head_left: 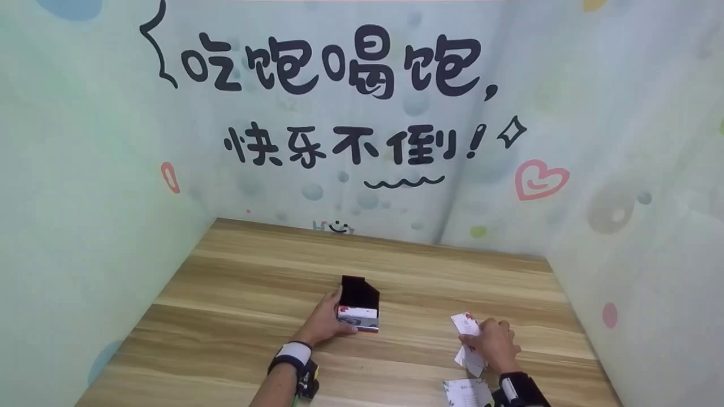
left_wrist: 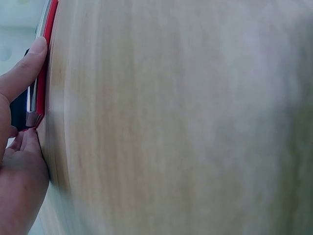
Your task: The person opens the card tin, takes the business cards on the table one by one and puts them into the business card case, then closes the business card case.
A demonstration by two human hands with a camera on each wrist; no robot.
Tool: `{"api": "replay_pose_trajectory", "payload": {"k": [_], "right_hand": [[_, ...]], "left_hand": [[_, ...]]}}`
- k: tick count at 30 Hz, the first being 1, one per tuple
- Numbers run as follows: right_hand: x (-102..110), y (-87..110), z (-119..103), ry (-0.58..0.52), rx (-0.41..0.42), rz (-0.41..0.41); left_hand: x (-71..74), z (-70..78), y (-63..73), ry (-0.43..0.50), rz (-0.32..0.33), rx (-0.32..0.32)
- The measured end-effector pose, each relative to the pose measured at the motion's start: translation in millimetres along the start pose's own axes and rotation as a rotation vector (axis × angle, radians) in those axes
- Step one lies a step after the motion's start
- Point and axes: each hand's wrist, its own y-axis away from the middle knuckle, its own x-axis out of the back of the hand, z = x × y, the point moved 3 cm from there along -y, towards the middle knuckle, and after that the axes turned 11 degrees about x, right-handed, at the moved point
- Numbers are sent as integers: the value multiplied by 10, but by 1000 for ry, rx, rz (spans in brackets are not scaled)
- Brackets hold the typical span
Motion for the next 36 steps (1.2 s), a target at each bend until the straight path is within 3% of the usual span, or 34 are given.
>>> {"api": "replay_pose_trajectory", "payload": {"k": [12,23,36], "right_hand": [[-42,-5,-157,28,106,43],[-186,-34,-377,39,232,177],[-372,-38,-699,63,548,339]], "left_hand": [[8,13,5,-7,12,6],[6,17,22,-6,10,17],[1,7,22,5,15,-19]]}}
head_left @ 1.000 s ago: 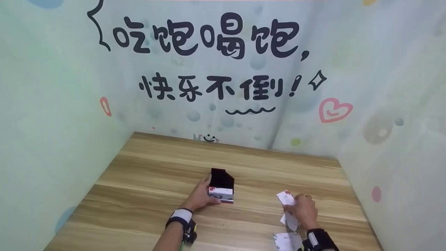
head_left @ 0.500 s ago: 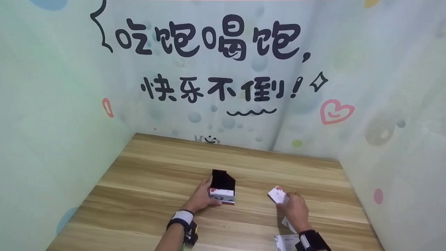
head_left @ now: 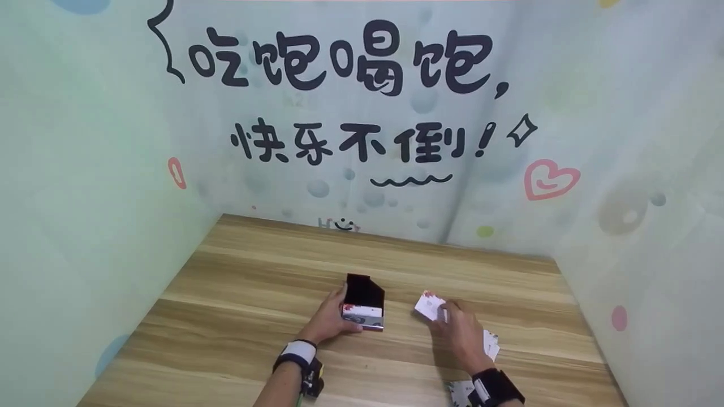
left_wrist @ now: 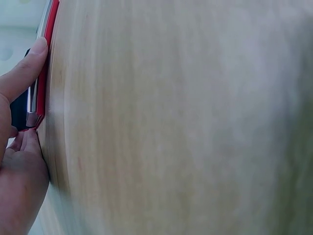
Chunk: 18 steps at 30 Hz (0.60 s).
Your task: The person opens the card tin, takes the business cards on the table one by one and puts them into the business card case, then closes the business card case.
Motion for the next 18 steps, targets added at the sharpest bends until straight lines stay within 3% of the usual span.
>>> {"api": "replay_pose_trajectory", "payload": {"k": [8,18], "right_hand": [[-130,-119,-225,-17,123,33],[-375,-202,-503,53,255,54]], "left_hand": [[20,31,-9,23,4,-2],[-8,32,8,6,6,-4]]}}
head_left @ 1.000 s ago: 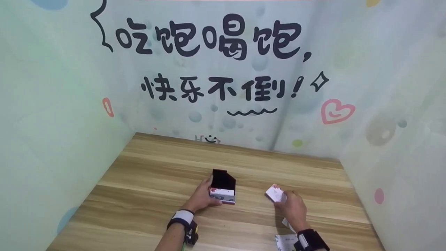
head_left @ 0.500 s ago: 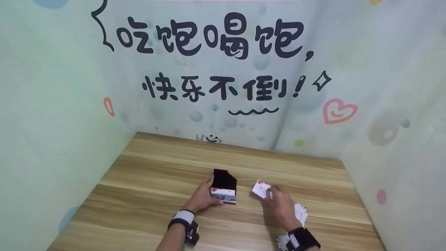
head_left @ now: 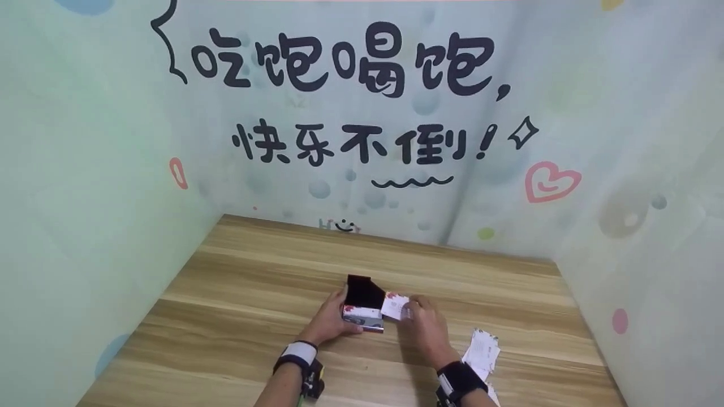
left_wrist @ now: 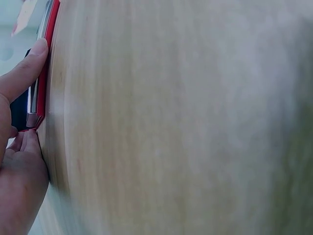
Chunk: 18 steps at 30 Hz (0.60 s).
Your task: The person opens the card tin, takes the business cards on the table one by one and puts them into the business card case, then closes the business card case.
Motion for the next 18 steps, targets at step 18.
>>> {"api": "replay_pose_trajectory", "payload": {"k": [18], "right_hand": [[-231,-204,-242,-12,64,10]], "left_hand": [[5,-26,4,-6,3,13]]}}
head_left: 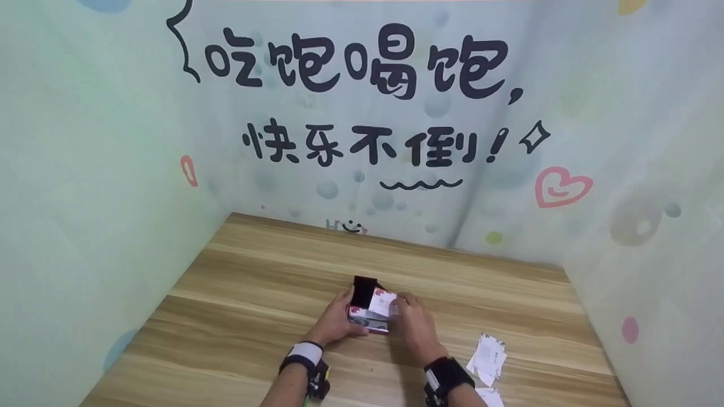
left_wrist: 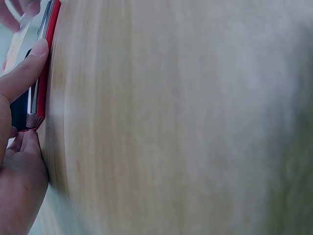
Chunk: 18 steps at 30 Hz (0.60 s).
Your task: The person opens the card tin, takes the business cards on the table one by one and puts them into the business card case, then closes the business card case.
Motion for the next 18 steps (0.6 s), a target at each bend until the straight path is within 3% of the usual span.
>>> {"api": "replay_pose_trajectory", "payload": {"k": [11,18], "right_hand": [[-122,-97,-137,-55,-2,-49],[-180,-145,-166,-26,24,-54]], "left_hand": [[-9,-9,8,40,-7,-7],[8,-9,-5,29,1,-48]]}}
